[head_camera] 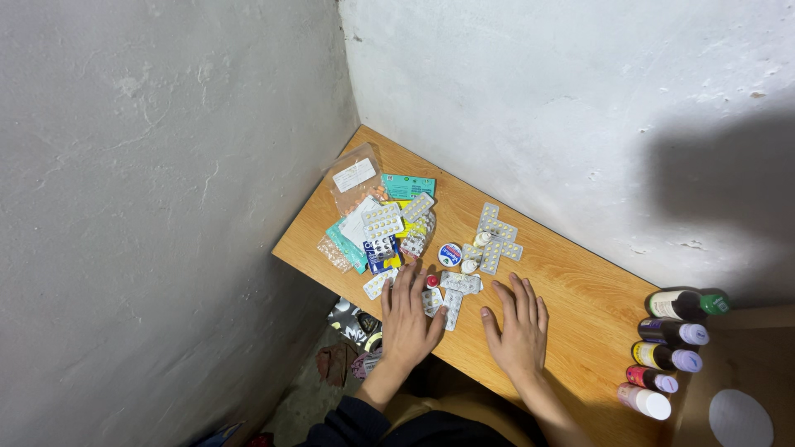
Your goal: The person organizes various medicines on a wooden table. They pick up bottles and blister packs one by one, rotate them to view the labels, and place them in a neat row on the right side of the table. The items include small bottles with droppers and several blister packs of pills.
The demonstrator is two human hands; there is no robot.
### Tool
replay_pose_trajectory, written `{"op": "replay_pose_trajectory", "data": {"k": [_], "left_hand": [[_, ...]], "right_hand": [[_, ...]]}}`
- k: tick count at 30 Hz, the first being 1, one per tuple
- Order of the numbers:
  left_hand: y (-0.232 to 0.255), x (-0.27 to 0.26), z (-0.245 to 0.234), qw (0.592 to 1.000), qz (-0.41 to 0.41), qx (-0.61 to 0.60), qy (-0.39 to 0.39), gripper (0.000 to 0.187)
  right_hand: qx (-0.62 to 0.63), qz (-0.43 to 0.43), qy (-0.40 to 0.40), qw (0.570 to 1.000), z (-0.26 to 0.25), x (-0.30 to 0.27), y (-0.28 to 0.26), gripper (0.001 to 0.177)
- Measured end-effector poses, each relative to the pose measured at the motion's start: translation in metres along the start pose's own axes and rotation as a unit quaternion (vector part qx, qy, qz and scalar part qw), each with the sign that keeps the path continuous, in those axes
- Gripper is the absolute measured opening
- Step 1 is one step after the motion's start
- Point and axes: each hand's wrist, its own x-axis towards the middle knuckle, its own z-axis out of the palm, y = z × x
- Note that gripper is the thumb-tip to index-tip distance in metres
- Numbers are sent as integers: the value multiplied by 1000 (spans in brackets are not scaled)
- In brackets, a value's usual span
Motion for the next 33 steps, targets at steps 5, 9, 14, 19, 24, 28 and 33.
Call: {"op": "replay_pose_trajectory", "data": {"k": [5, 9, 14, 19, 24, 28, 33], "left_hand": [[-5, 0, 7, 999, -12, 51, -9, 74], [-5, 1, 13, 995, -24, 88, -29, 72], [-8, 8, 19, 992, -24, 121, -36, 72], [-8, 15, 21, 991, -27, 120, -44, 72], [-7, 16, 21, 991, -27, 127, -42, 71], [-7, 16, 21, 991, -28, 122, -43, 72], [-8, 16, 19, 993, -27, 110, -36, 71]], "right_hand": [[-3, 2, -4, 1000, -1, 1, -1, 53], [0, 0, 0, 1000, -3, 2, -3, 54], [0, 2, -4, 1000, -5, 3, -5, 53], [-2, 3, -5, 1000, -6, 3, -6, 52], [-3, 5, -6, 1000, -3, 2, -4, 51], [-9, -2, -6, 1000, 0, 2, -1, 52], [-6, 2, -5, 1000, -1, 2, -2, 52]]}}
